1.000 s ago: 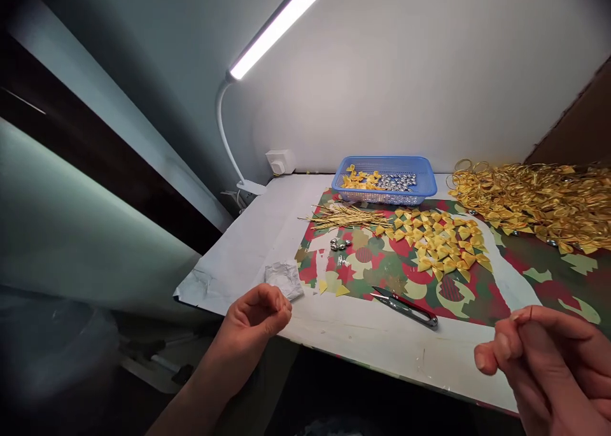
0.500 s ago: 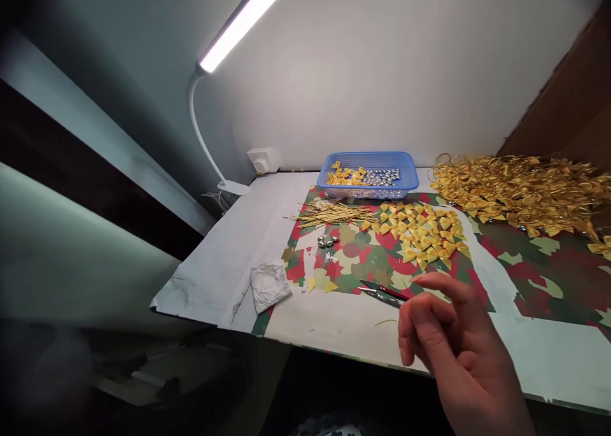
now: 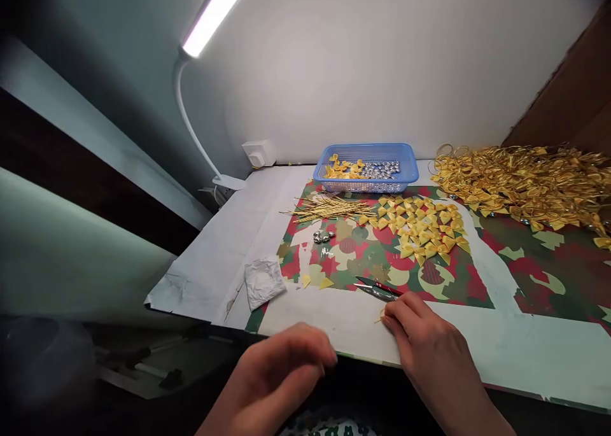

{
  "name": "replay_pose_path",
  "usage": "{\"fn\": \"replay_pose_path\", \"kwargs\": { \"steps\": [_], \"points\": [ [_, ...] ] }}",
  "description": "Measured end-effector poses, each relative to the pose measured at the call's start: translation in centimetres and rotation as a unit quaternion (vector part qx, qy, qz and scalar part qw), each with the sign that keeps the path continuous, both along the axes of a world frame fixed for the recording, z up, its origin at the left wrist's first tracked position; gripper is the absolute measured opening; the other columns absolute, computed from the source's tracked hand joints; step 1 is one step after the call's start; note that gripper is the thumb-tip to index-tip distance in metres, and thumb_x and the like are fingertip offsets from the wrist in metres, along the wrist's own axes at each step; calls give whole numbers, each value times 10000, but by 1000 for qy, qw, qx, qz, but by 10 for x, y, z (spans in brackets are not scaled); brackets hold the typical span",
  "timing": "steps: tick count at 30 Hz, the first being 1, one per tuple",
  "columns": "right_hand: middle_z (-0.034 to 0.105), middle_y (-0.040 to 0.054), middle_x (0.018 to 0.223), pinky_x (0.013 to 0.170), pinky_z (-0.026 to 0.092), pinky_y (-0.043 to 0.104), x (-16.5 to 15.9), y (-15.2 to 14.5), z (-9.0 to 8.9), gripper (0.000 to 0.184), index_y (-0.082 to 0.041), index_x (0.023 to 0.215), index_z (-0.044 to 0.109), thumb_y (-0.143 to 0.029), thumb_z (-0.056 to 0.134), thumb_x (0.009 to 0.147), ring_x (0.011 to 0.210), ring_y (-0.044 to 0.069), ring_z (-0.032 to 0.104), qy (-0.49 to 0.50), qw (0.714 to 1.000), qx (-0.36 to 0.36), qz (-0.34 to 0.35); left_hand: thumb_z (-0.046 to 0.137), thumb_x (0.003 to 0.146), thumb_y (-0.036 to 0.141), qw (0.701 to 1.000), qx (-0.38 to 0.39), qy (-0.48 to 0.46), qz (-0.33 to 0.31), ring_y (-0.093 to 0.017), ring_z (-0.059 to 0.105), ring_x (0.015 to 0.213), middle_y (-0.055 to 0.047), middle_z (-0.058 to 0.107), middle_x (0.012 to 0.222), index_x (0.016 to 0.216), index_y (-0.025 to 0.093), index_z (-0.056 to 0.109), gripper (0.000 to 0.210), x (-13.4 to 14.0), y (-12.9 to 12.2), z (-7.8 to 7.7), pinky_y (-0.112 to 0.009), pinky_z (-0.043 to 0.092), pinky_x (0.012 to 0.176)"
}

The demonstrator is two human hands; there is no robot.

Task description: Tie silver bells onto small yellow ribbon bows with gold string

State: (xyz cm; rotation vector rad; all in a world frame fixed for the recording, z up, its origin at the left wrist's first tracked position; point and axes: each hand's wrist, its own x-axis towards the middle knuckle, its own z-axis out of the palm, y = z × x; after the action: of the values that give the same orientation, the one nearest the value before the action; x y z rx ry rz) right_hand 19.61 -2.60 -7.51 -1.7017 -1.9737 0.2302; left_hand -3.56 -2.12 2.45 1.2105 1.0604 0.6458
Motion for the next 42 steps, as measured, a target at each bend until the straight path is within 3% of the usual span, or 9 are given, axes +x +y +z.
{"fn": "replay_pose_path", "kwargs": {
  "steps": [6, 15, 21, 23, 26, 31, 33, 38, 42],
  "points": [
    [589, 5, 851, 665, 494, 213, -14, -2, 20, 124, -237, 912, 561, -189, 479, 992, 746, 129, 636, 142, 985, 60, 73, 675, 824, 148, 991, 119, 49, 19, -205, 688, 928, -65, 707, 1086, 1107, 217, 688, 291, 17, 15, -41, -278, 568, 775],
    [565, 1, 810, 597, 477, 212, -31, -3, 45, 147, -235, 902, 533, -144, 457, 988, 656, 115, 588, 154, 979, 58, 124, 709, 826, 85, 920, 364, 143, 20, -167, 669, 656, -49, 713, 756, 843, 167, 703, 83, 21, 16, -46, -237, 536, 610],
    [587, 12, 811, 598, 502, 216, -34, -2, 48, 161, -228, 879, 565, -148, 465, 979, 662, 122, 604, 185, 972, 52, 134, 604, 889, 66, 916, 381, 122, 17, -170, 672, 693, -74, 700, 786, 867, 161, 720, 151, 20, 19, -48, -233, 525, 642],
    [628, 20, 856, 652, 529, 212, -32, -1, 48, 149, -237, 954, 617, -164, 488, 971, 733, 130, 641, 222, 966, 54, 121, 581, 902, 84, 923, 368, 113, 15, -172, 651, 698, -70, 681, 782, 849, 164, 706, 156, 18, 20, -46, -244, 509, 644],
    [652, 19, 837, 603, 547, 206, -27, -1, 49, 185, -266, 1060, 688, -263, 524, 973, 686, 128, 645, 340, 940, 36, 16, 552, 924, 146, 946, 300, 127, 12, -164, 579, 654, -36, 615, 718, 786, 176, 644, 169, 13, 19, -44, -260, 455, 601],
    [651, 0, 725, 536, 589, 151, -16, 0, 64, 269, -247, 948, 766, -438, 798, 762, 537, 103, 659, 626, 763, 18, -157, 489, 984, 304, 987, 115, 103, 31, -145, 498, 605, 11, 550, 659, 804, 194, 552, 221, 2, 20, -44, -263, 415, 581],
    [665, -4, 730, 614, 597, 108, -10, 0, 71, 306, -240, 926, 778, -422, 857, 694, 569, 88, 680, 656, 723, 55, -208, 488, 994, 333, 990, 93, 94, 41, -137, 496, 615, 14, 554, 664, 787, 192, 543, 256, -3, 21, -44, -256, 412, 598],
    [674, -13, 835, 738, 573, 53, 4, -4, 67, 251, -239, 1020, 776, -331, 810, 788, 684, 60, 710, 590, 748, 128, -276, 603, 953, 319, 991, -44, -90, 87, -114, 544, 697, -6, 620, 832, 758, 182, 609, 239, -12, 22, -40, -223, 446, 637],
    [721, 25, 980, 702, 604, 94, 4, -7, 53, 349, -257, 1043, 778, -412, 833, 735, 811, 154, 747, 599, 747, 50, -283, 727, 852, 201, 917, -191, -327, 125, -196, 561, 1142, -41, 650, 1176, 722, 190, 642, 156, -16, 21, -32, -293, 531, 829]
  ]
}}
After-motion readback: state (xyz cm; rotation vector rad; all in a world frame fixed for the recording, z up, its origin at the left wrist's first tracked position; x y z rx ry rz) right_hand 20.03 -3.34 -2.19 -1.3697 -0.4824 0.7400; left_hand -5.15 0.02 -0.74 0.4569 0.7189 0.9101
